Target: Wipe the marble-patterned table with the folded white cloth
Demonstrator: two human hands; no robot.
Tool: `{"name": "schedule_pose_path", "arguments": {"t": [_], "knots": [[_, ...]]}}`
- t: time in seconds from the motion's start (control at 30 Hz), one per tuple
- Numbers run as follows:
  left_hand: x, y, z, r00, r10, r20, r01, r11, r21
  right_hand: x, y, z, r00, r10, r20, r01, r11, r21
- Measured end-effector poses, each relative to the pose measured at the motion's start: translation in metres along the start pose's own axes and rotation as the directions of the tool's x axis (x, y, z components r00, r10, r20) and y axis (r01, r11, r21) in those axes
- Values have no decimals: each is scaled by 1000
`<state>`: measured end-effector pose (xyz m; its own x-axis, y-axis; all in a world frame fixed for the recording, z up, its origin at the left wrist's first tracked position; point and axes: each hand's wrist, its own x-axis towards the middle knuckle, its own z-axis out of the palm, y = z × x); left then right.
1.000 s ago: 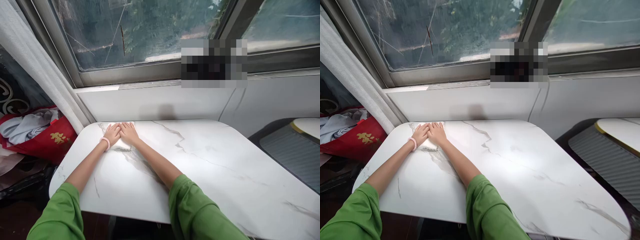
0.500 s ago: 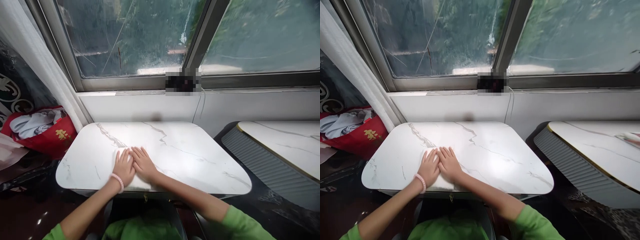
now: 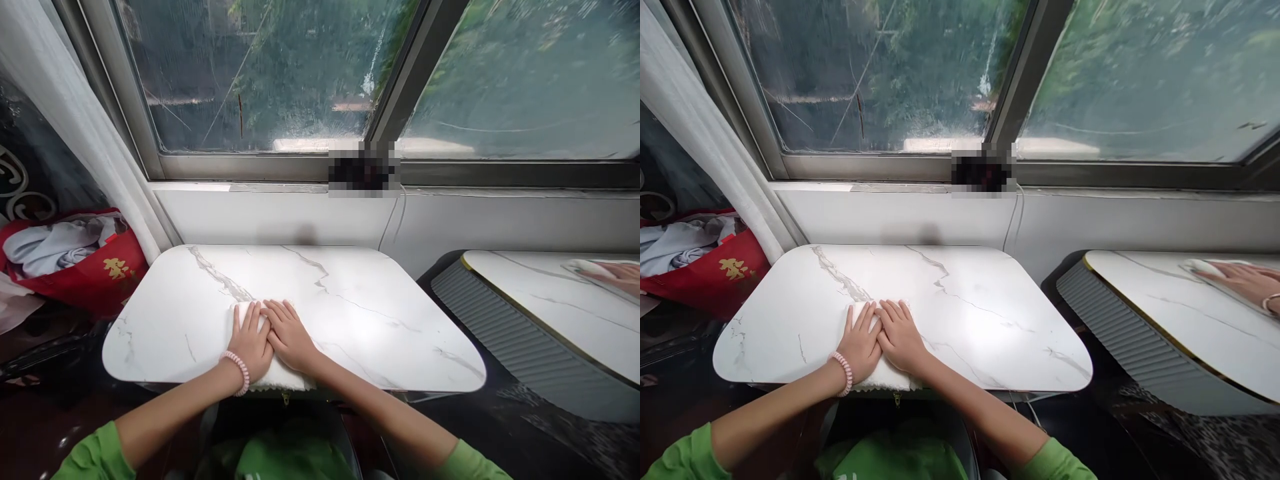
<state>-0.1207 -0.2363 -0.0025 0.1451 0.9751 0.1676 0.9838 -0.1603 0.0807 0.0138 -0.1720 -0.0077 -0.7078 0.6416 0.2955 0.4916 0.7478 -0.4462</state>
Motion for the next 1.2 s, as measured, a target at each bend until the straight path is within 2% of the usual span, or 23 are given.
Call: {"name": "schedule_pose_path", "arguments": {"t": [0.2,0.4,0.67,0.8,1.03,1.2], "knots": [[13,-10,-4,997,77,18,-76,997,-12,8,11,-2,999,-34,12,33,999,37],[44,-27,7,993,119,13,-119,993,-8,33,29,-1,999,-37,17,37,999,12],[90,-47,13,998,63,30,-63,998,-20,76,58,4,1000,-5,-14,6,1000,22],[122,-60,17,999,43,25,-42,999,-27,104,78,4,999,16,-32,-15,999,31],[197,-81,24,1000,14,27,-14,1000,-19,160,121,-3,997,48,-67,-46,998,29],[229,-82,26,1000,7,31,-6,999,-43,178,143,-10,992,93,-83,-94,996,-6]]}}
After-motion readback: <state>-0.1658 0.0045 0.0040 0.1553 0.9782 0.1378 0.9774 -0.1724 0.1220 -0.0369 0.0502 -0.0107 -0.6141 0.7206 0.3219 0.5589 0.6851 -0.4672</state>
